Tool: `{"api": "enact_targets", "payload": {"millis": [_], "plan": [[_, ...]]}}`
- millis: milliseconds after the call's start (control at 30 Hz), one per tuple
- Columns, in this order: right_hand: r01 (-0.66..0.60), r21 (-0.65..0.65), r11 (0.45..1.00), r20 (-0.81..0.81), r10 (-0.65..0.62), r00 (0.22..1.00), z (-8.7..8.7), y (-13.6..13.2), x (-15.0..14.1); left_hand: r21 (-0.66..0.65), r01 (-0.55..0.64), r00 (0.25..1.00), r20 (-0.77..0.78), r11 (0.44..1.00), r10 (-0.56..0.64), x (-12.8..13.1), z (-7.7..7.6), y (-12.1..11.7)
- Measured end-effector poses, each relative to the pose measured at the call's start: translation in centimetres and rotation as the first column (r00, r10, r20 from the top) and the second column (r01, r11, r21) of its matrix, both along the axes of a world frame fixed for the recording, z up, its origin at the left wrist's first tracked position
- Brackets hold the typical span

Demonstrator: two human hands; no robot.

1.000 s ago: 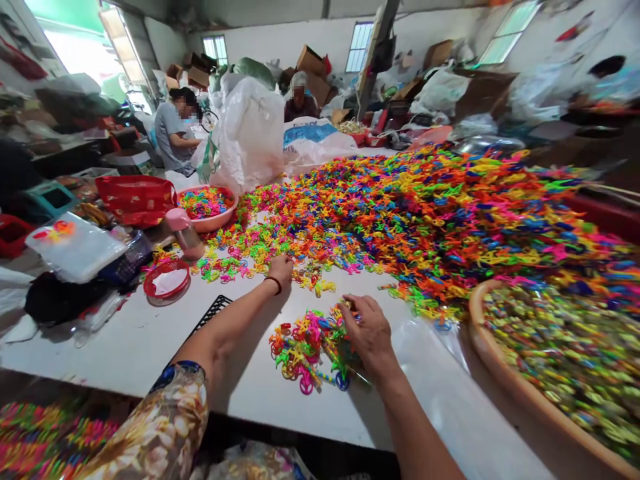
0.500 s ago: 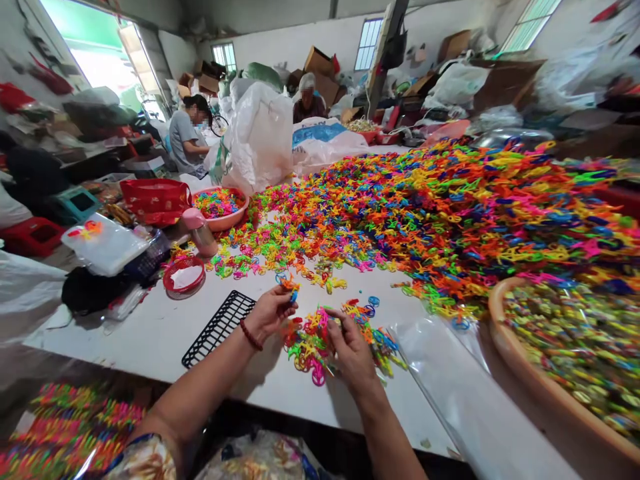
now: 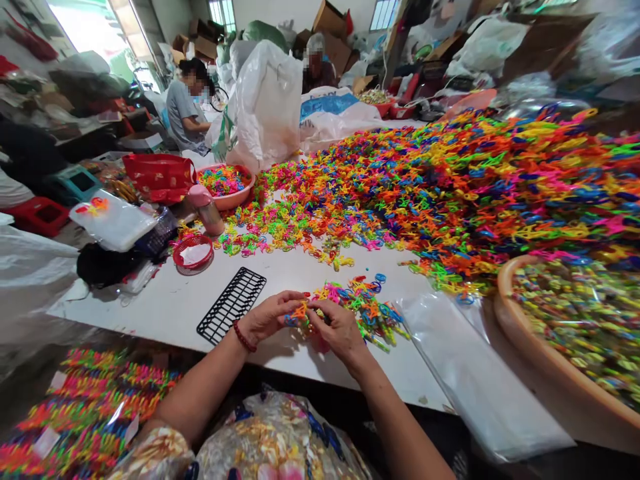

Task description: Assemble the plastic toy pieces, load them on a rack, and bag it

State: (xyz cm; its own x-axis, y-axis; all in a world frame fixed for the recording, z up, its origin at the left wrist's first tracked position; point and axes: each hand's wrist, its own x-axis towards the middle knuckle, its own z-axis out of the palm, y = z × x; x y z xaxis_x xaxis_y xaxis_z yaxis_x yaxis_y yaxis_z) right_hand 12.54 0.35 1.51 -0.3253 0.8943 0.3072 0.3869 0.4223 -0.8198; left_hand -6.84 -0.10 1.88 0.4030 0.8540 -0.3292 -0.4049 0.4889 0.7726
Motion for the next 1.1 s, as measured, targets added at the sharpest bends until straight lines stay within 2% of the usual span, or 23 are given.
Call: {"api": "enact_targets", "payload": {"millis": [167, 233, 367, 433, 500, 567, 700, 800, 900, 1033, 1100], "plan": [[-0.078, 0.068, 0.995, 0.155, 0.066, 0.986, -0.6, 0.3, 0.0, -0.045, 0.006, 1.000, 0.018, 0.999, -0.005, 0.9, -0.8, 0.4], [-0.025, 0.093, 0.995, 0.150, 0.011, 0.989, -1.1, 0.4, -0.1, -0.043, -0.019, 1.000, -0.018, 0.999, 0.018, 1.7, -1.4, 0.2], [0.247, 0.077, 0.966, 0.046, -0.251, 0.967, -1.7, -0.2, -0.2, 0.055, -0.241, 0.958, -0.145, 0.969, 0.247, 2.9, -2.2, 0.0], [0.246, 0.011, 0.969, -0.003, -0.246, 0.969, -1.7, -0.8, -0.2, 0.110, -0.332, 0.919, -0.188, 0.937, 0.348, 3.2, -2.3, 0.1], [0.157, -0.065, 0.985, -0.063, -0.161, 0.985, -1.8, -1.5, -0.4, 0.131, -0.375, 0.895, -0.207, 0.918, 0.396, 3.4, -2.3, 0.3], [0.102, -0.165, 0.981, -0.120, -0.122, 0.985, -2.1, -1.9, -0.6, 0.132, -0.385, 0.888, -0.217, 0.913, 0.406, 3.6, -2.4, 0.5], [0.178, -0.318, 0.931, -0.220, -0.255, 0.942, -2.8, -2.2, -1.3, 0.170, -0.432, 0.849, -0.254, 0.886, 0.463, 4.2, -2.4, 0.2], [0.209, -0.291, 0.934, -0.258, -0.287, 0.922, -2.9, -2.2, -1.6, 0.218, -0.432, 0.826, -0.294, 0.875, 0.481, 4.6, -2.0, -0.4], [0.224, -0.248, 0.943, -0.231, -0.282, 0.931, -3.0, -2.5, -1.6, 0.247, -0.409, 0.828, -0.304, 0.878, 0.471, 5.0, -1.7, -0.8], [0.260, -0.279, 0.924, -0.218, -0.325, 0.920, -3.6, -2.7, -1.4, 0.298, -0.397, 0.805, -0.342, 0.868, 0.486, 5.5, -1.9, -1.0], [0.238, -0.306, 0.922, -0.233, -0.315, 0.920, -3.7, -2.8, -1.4, 0.348, -0.371, 0.781, -0.384, 0.861, 0.492, 5.6, -2.2, -1.2]]}}
